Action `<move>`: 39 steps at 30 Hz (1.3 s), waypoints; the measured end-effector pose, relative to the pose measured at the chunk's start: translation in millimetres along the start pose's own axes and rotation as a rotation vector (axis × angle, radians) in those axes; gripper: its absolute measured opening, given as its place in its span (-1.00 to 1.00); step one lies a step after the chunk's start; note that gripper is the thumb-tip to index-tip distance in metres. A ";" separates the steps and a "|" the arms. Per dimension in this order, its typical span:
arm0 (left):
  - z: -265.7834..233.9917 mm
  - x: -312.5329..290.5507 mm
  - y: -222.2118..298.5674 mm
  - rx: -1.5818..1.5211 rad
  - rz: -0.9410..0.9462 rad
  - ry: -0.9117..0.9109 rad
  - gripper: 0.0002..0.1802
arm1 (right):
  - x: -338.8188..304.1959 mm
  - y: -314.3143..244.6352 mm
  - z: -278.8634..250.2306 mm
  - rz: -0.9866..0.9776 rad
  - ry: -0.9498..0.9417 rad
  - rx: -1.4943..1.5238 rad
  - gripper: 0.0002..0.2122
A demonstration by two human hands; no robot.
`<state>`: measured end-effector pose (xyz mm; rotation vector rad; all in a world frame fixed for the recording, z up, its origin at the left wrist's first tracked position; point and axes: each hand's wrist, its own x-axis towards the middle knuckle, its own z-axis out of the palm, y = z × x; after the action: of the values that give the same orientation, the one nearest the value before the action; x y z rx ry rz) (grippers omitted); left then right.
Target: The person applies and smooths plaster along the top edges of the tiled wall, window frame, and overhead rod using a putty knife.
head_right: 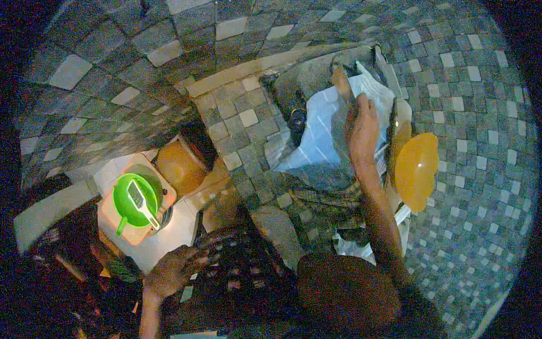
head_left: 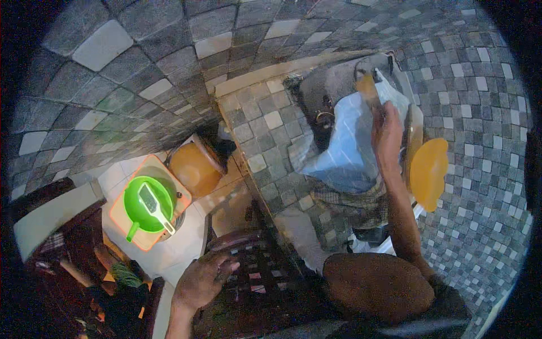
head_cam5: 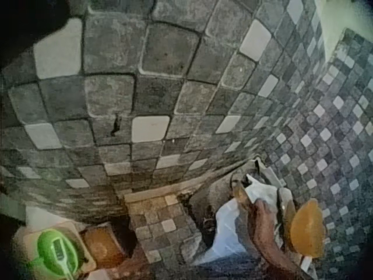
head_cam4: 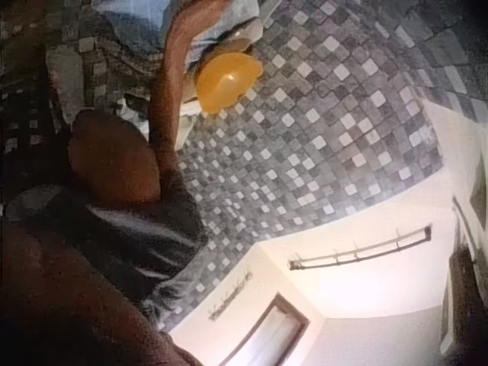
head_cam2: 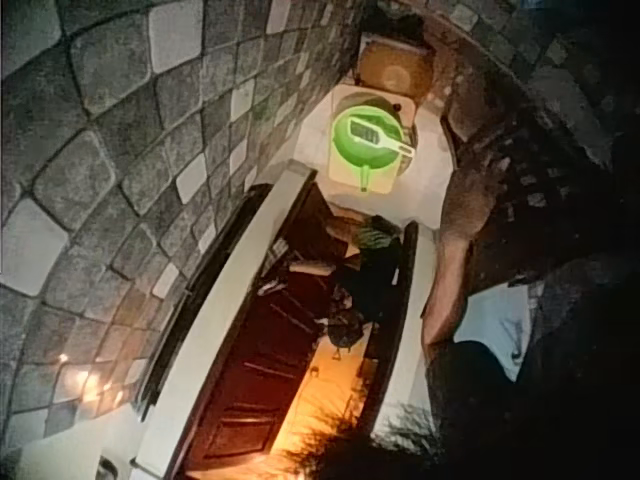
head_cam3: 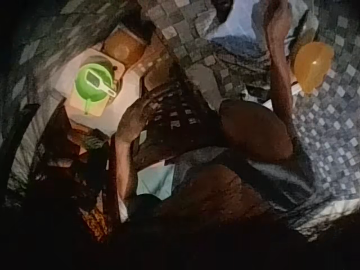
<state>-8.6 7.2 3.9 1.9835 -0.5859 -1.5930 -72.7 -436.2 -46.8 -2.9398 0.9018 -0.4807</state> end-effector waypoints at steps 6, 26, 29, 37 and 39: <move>1.3 1.1 -3.2 0.044 0.084 0.017 -0.60 | 10.3 9.1 -2.2 0.118 0.055 0.276 -0.88; -1.6 -3.0 3.6 0.010 0.024 -0.028 -0.48 | 63.7 -154.4 35.7 0.203 0.232 1.469 -0.79; 4.1 3.1 -6.8 -0.030 0.142 0.004 -0.49 | 54.9 -130.1 60.2 0.323 0.338 1.327 -0.78; 2.7 5.5 -7.9 0.034 0.086 -0.039 -0.51 | 58.3 -132.9 55.4 0.295 0.348 1.400 -0.77; 3.2 5.2 -10.0 -0.024 0.048 -0.049 -0.57 | 56.6 -142.2 49.5 0.322 0.340 1.426 -0.78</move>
<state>-10.5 11.2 -6.9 1.9039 -0.6254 -1.6163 63.7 -352.2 -61.2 -1.4259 0.5848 -1.0302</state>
